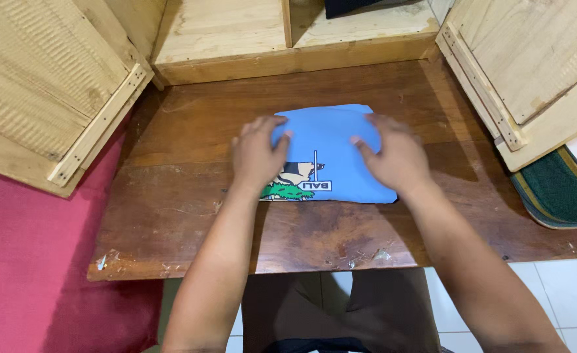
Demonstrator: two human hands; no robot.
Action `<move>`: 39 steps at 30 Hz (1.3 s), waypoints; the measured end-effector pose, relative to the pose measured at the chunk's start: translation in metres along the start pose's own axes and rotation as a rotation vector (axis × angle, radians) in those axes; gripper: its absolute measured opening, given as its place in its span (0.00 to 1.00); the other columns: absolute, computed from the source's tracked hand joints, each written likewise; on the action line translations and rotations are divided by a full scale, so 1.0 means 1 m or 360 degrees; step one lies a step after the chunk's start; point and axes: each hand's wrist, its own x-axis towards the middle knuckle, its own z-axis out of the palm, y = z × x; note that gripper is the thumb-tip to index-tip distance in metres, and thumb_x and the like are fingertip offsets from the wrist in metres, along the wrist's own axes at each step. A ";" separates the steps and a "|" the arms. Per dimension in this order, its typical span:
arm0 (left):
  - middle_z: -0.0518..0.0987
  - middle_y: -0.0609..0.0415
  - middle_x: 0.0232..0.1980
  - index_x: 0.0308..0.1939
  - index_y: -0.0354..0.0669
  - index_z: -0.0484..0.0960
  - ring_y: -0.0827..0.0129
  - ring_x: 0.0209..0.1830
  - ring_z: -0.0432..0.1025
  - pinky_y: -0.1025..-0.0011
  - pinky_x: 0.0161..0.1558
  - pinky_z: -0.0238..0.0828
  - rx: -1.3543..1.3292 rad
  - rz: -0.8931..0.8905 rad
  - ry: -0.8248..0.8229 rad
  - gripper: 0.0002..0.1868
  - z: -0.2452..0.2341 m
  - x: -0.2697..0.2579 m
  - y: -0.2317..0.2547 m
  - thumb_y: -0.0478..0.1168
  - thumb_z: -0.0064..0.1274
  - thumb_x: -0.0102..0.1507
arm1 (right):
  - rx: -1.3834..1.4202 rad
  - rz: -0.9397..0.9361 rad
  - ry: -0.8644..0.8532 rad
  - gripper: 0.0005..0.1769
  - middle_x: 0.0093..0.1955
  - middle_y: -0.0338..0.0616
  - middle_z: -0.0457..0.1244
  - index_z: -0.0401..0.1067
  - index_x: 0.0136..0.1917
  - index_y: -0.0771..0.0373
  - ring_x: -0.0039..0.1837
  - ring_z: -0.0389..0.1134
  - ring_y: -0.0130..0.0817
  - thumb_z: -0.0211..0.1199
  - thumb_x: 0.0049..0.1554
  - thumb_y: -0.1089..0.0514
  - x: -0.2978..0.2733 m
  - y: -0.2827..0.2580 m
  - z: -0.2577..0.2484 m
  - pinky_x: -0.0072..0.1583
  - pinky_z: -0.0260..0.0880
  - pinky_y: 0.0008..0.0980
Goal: The person folds a blue t-shirt and a white t-shirt on a wooden table, then places them into a suitcase. The person also retrieves a toothbrush and toothpaste from a wardrobe and places them in the suitcase.
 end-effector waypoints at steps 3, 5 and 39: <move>0.84 0.55 0.52 0.54 0.53 0.84 0.60 0.57 0.74 0.52 0.60 0.65 0.0011 -0.0268 0.0143 0.19 -0.002 0.005 -0.005 0.56 0.55 0.65 | 0.0180 0.0331 0.0098 0.31 0.58 0.54 0.70 0.75 0.62 0.62 0.57 0.73 0.45 0.65 0.57 0.37 0.011 0.021 -0.012 0.59 0.73 0.42; 0.84 0.54 0.47 0.49 0.51 0.85 0.59 0.54 0.73 0.50 0.55 0.62 0.0066 -0.0388 0.0116 0.19 0.000 0.008 -0.007 0.57 0.58 0.64 | 0.0084 0.0531 0.0053 0.27 0.46 0.53 0.72 0.79 0.53 0.65 0.49 0.74 0.47 0.71 0.56 0.38 0.016 0.028 -0.017 0.53 0.73 0.41; 0.59 0.53 0.80 0.75 0.57 0.64 0.53 0.83 0.45 0.36 0.75 0.24 0.0055 0.0156 -0.0417 0.41 0.013 0.006 0.002 0.72 0.38 0.64 | 0.0013 -0.0158 -0.0411 0.55 0.82 0.60 0.43 0.47 0.81 0.68 0.83 0.42 0.53 0.55 0.59 0.27 0.006 0.008 -0.002 0.78 0.39 0.51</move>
